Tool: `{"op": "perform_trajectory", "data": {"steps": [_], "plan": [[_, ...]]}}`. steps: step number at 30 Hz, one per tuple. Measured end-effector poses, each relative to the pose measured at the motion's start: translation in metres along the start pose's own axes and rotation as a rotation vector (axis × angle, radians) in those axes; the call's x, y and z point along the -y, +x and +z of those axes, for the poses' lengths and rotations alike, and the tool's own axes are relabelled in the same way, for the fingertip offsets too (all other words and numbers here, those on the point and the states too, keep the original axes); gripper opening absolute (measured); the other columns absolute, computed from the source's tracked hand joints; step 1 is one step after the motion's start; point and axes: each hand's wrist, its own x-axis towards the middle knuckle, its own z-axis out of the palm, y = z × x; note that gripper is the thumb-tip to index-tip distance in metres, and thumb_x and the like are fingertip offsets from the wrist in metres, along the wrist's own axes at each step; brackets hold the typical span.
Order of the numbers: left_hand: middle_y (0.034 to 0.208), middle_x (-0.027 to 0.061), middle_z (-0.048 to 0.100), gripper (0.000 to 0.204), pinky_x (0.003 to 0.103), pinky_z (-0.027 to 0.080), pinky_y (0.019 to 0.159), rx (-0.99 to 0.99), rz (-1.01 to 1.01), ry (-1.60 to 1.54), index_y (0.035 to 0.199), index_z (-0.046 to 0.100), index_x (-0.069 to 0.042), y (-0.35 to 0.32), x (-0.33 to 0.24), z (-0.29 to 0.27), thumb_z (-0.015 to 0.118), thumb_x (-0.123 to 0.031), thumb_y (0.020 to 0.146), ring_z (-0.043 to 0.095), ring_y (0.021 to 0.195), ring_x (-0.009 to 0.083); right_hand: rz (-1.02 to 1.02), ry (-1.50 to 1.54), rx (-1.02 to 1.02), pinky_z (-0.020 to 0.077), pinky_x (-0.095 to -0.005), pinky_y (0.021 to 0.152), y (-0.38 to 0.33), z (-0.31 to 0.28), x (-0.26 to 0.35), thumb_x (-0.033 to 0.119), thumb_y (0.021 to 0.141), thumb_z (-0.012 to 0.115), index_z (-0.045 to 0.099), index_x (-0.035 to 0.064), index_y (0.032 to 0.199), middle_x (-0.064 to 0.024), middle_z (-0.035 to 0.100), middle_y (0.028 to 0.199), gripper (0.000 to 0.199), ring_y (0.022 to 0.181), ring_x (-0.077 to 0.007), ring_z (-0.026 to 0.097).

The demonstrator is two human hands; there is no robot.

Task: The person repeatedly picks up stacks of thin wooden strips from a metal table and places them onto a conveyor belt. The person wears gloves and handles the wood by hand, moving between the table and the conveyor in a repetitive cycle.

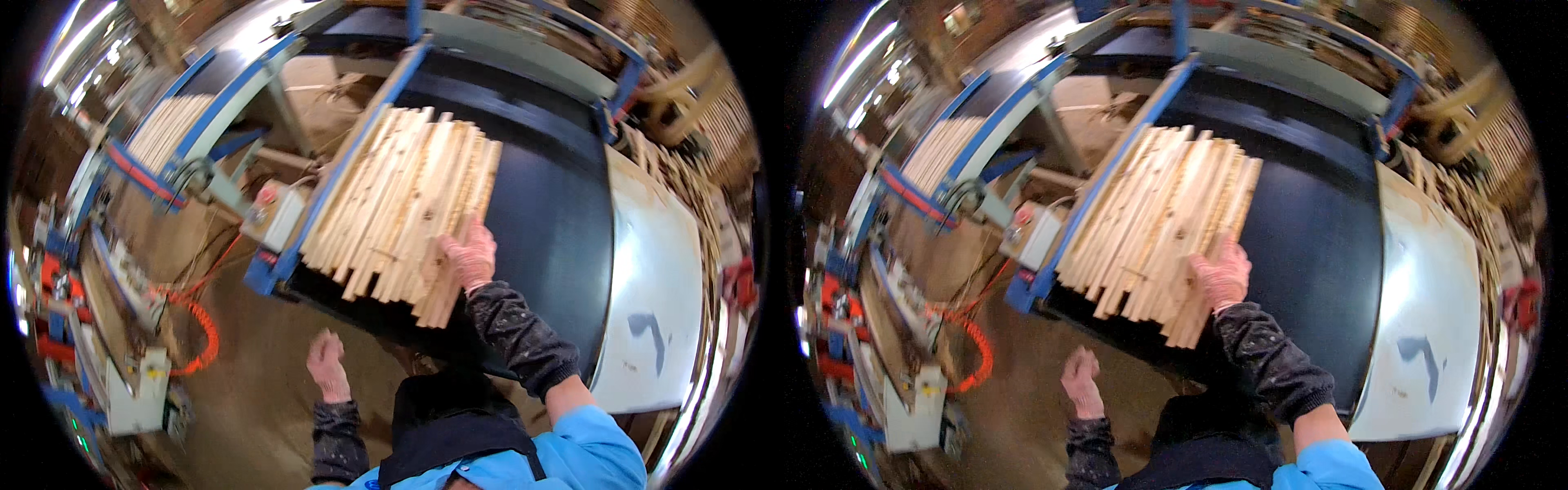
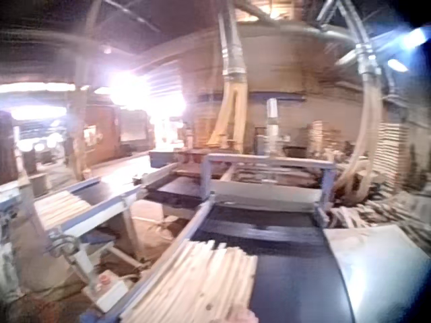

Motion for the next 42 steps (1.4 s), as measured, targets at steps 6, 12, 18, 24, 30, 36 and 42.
{"op": "perform_trajectory", "data": {"steps": [6,12,18,24,30,36,42], "plan": [[0.111,0.0128,0.075,0.038,0.040,0.054,0.091,0.515,-0.416,0.624,0.120,0.075,0.004,0.000,0.243,-0.075,0.068,-0.029,0.104,0.068,0.100,0.0243,0.008,0.500,0.372,0.0363,-0.0426,0.128,-0.041,-0.034,-0.060,0.037,0.093,0.082,0.034,0.0026,0.168,-0.0275,0.046,0.165,0.096,0.154,-0.0359,0.044],[0.116,0.0135,0.073,0.038,0.043,0.054,0.090,0.739,-0.878,0.789,0.125,0.071,0.002,-0.020,0.280,-0.010,0.067,-0.029,0.104,0.068,0.102,0.0261,0.123,0.727,0.960,0.0515,-0.0355,0.106,-0.169,-0.139,-0.140,0.027,0.102,0.074,0.047,0.0047,0.159,-0.0072,0.071,0.123,0.067,0.120,-0.0146,0.062],[0.120,0.0143,0.070,0.039,0.046,0.055,0.089,1.131,-0.721,1.090,0.131,0.066,-0.001,-0.043,0.348,0.196,0.067,-0.029,0.104,0.067,0.105,0.0278,0.359,0.771,0.402,0.0448,-0.0385,0.118,-0.261,-0.214,-0.332,0.036,0.100,0.073,0.037,0.0068,0.169,-0.0160,0.060,0.156,0.083,0.141,-0.0253,0.056],[0.125,0.0150,0.067,0.042,0.048,0.055,0.087,1.437,-0.558,1.321,0.136,0.062,-0.003,-0.148,0.430,0.323,0.066,-0.030,0.104,0.066,0.107,0.0296,0.656,1.163,-0.271,0.0497,-0.0342,0.104,-0.424,-0.249,-0.486,0.038,0.105,0.068,0.033,0.0061,0.171,-0.0133,0.058,0.157,0.081,0.128,-0.0216,0.058],[0.130,0.0158,0.064,0.045,0.051,0.055,0.086,1.608,-0.498,1.358,0.141,0.057,-0.006,-0.258,0.491,0.427,0.065,-0.030,0.104,0.065,0.110,0.0314,0.762,1.345,-0.497,0.0448,-0.0418,0.116,-0.534,-0.278,-0.506,0.042,0.106,0.067,0.026,0.0052,0.173,-0.0162,0.050,0.165,0.087,0.144,-0.0281,0.051],[0.081,0.0061,0.058,0.009,0.034,0.042,0.056,1.947,-0.648,1.362,0.087,0.060,-0.010,-0.410,0.544,0.453,0.065,-0.015,0.093,0.054,0.065,0.0202,0.817,1.361,-0.778,0.0506,-0.0396,0.107,-0.585,-0.294,-0.562,0.043,0.103,0.071,0.029,0.0075,0.172,-0.0174,0.061,0.150,0.089,0.130,-0.0282,0.060],[0.068,0.0067,0.052,0.022,0.037,0.042,0.050,1.905,-0.371,1.920,0.075,0.055,-0.009,-0.478,0.610,0.523,0.066,-0.015,0.092,0.054,0.056,0.0226,0.889,1.424,-0.989,0.0478,-0.0381,0.110,-0.607,-0.360,-0.621,0.035,0.102,0.072,0.034,0.0070,0.171,-0.0133,0.064,0.143,0.083,0.128,-0.0246,0.060]]}}
